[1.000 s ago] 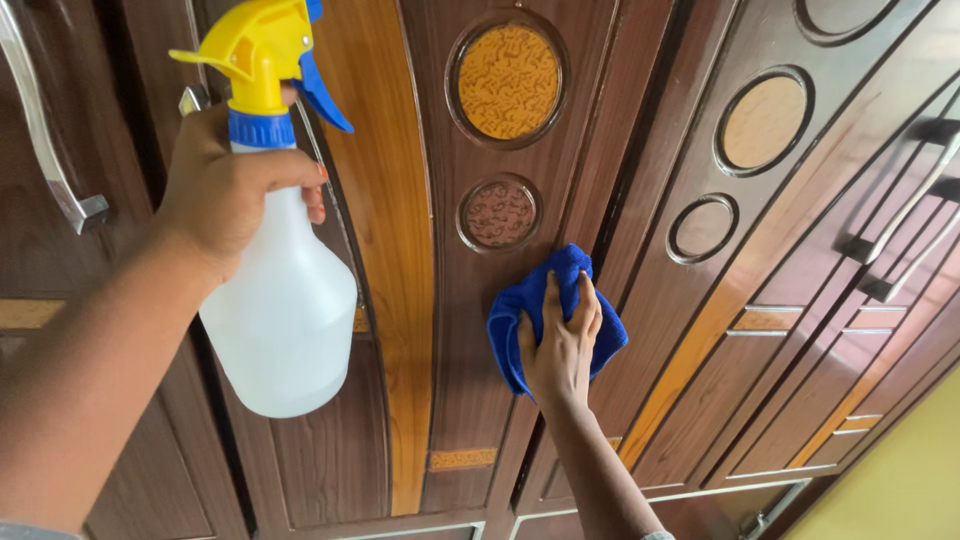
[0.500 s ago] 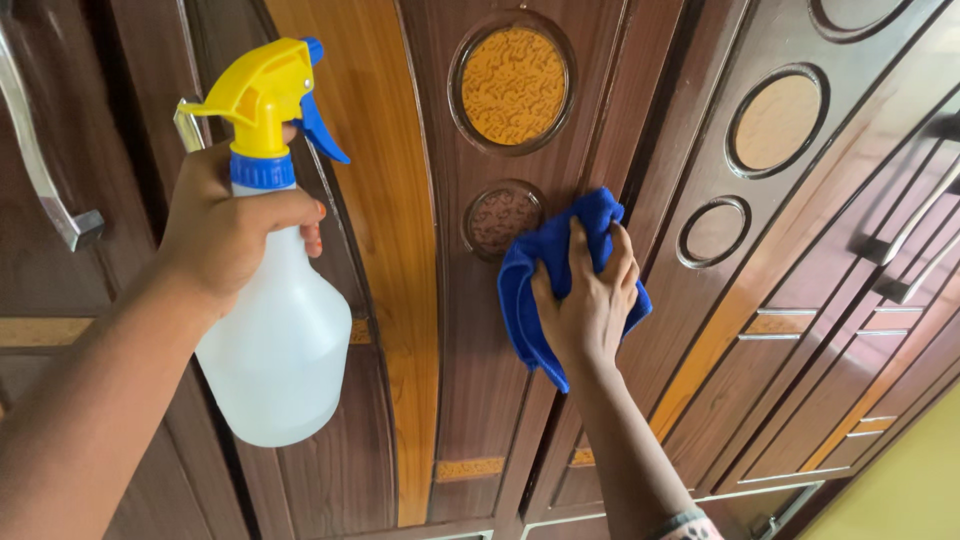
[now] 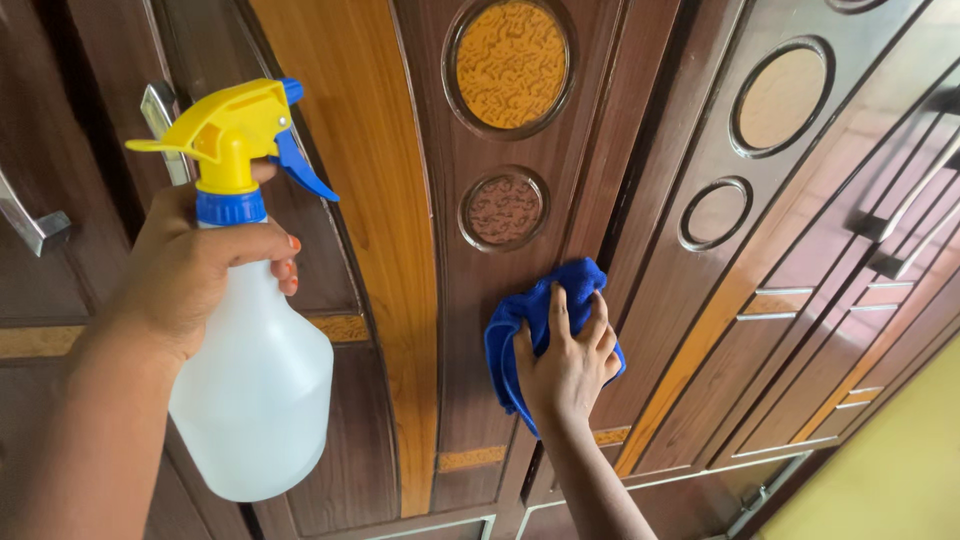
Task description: The person cleans a dark brown wooden door with decorative circular panels using a spray bottle and a blue cloth. They spray the surface and wipe it down systematically, covering the top frame, the door panels, and the lower sections.
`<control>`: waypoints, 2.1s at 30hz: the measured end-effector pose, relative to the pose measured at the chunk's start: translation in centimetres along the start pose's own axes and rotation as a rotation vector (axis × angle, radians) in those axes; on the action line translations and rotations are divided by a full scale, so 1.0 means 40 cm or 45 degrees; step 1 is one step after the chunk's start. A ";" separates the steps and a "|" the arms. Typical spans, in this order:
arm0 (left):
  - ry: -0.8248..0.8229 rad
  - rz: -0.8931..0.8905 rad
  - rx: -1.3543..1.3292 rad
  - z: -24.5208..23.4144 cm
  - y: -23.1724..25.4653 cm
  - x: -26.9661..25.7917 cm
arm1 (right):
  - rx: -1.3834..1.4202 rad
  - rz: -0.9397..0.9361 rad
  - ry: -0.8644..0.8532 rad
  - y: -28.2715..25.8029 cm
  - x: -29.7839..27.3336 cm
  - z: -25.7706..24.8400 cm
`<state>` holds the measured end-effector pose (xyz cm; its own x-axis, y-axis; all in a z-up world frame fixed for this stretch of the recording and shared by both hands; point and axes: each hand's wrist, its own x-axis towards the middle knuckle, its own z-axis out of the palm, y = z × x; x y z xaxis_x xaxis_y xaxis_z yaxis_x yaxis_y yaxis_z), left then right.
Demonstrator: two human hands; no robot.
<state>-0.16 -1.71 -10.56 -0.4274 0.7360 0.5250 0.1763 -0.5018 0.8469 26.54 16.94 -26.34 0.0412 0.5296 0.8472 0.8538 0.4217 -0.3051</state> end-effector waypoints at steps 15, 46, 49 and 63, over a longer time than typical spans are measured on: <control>-0.019 -0.051 -0.036 0.036 -0.035 -0.102 | 0.298 0.249 -0.227 0.000 -0.101 0.012; 0.189 -0.059 0.045 0.212 -0.111 -0.167 | 0.228 0.018 -0.073 0.085 -0.108 0.062; 0.194 -0.062 0.038 0.218 -0.106 -0.163 | 0.247 0.006 -0.047 0.081 -0.110 0.065; 0.052 -0.051 0.033 0.194 -0.124 -0.140 | 0.248 0.071 -0.114 0.081 -0.197 0.082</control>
<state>8.25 0.20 -17.04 -0.4700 0.7360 0.4872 0.1812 -0.4598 0.8694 27.26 16.56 -35.42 0.0318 0.6153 0.7876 0.7349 0.5197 -0.4357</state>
